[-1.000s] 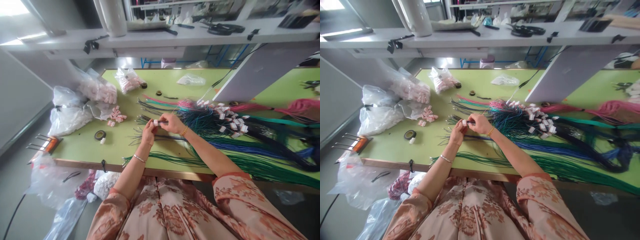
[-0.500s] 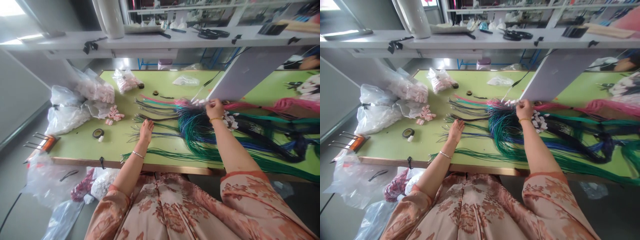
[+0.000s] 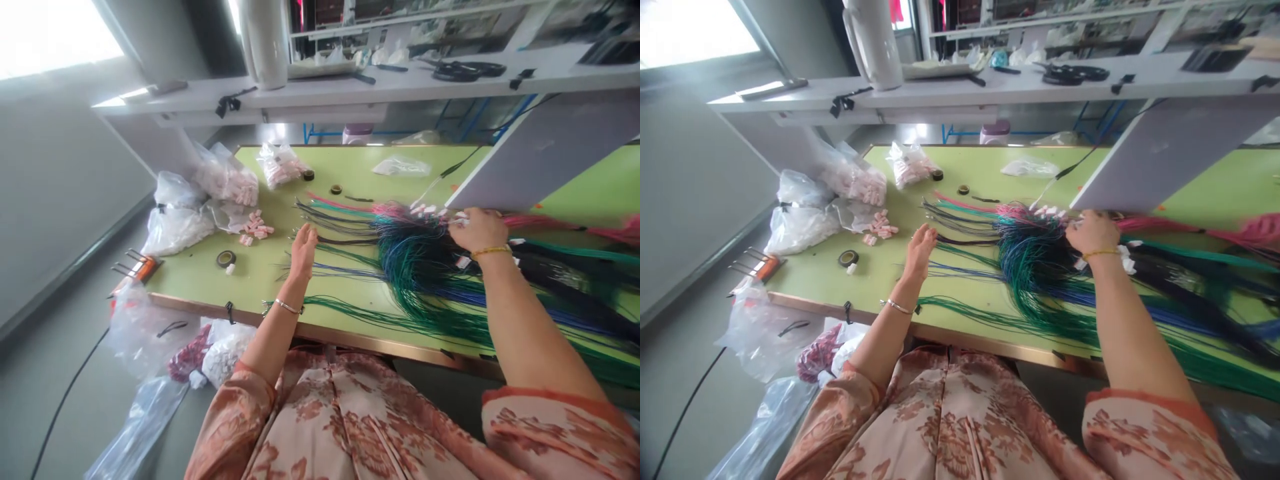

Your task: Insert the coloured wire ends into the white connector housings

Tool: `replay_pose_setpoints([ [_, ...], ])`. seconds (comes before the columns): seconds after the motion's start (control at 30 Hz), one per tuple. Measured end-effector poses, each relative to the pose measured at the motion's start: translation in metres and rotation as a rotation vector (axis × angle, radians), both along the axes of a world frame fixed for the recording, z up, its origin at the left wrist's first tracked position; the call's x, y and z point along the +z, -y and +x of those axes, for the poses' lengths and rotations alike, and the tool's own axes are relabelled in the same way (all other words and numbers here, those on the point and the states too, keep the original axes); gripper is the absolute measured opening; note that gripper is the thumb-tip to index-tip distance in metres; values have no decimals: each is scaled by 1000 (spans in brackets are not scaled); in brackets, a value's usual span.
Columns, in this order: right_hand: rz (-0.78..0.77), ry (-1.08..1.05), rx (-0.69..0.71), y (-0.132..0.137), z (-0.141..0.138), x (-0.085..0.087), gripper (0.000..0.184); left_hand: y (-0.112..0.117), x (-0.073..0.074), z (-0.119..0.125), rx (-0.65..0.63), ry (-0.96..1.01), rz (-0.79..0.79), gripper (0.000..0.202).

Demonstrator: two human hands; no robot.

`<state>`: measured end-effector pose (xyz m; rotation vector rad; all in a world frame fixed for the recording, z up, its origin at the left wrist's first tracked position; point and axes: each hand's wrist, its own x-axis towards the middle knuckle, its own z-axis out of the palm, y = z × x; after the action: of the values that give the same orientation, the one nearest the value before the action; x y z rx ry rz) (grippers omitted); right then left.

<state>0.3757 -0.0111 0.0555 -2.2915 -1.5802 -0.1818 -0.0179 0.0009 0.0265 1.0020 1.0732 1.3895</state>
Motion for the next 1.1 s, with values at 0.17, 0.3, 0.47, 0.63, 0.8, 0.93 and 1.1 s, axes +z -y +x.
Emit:
replay_pose_setpoints([
  [0.17,185,-294,369,37,-75,1,24,-45,16,-77,220,-748,139,45],
  [0.3,-11,-400,829,67,-152,-14,20,-76,14,-132,273,-1157,-56,52],
  [0.47,-155,-428,1045,93,-209,-24,20,-88,0,-150,170,-1314,-133,58],
  [0.63,-242,-472,1090,92,-240,-22,17,-76,-19,-137,52,-1379,-33,57],
  [0.8,-321,-386,1100,79,-278,-26,16,-53,-27,-139,14,-1296,22,49],
  [0.93,-413,-261,1040,70,-302,-31,17,-39,-23,-157,108,-1141,101,44],
  [1.1,-483,-160,1021,67,-312,-33,15,-18,-18,-167,105,-1265,185,38],
])
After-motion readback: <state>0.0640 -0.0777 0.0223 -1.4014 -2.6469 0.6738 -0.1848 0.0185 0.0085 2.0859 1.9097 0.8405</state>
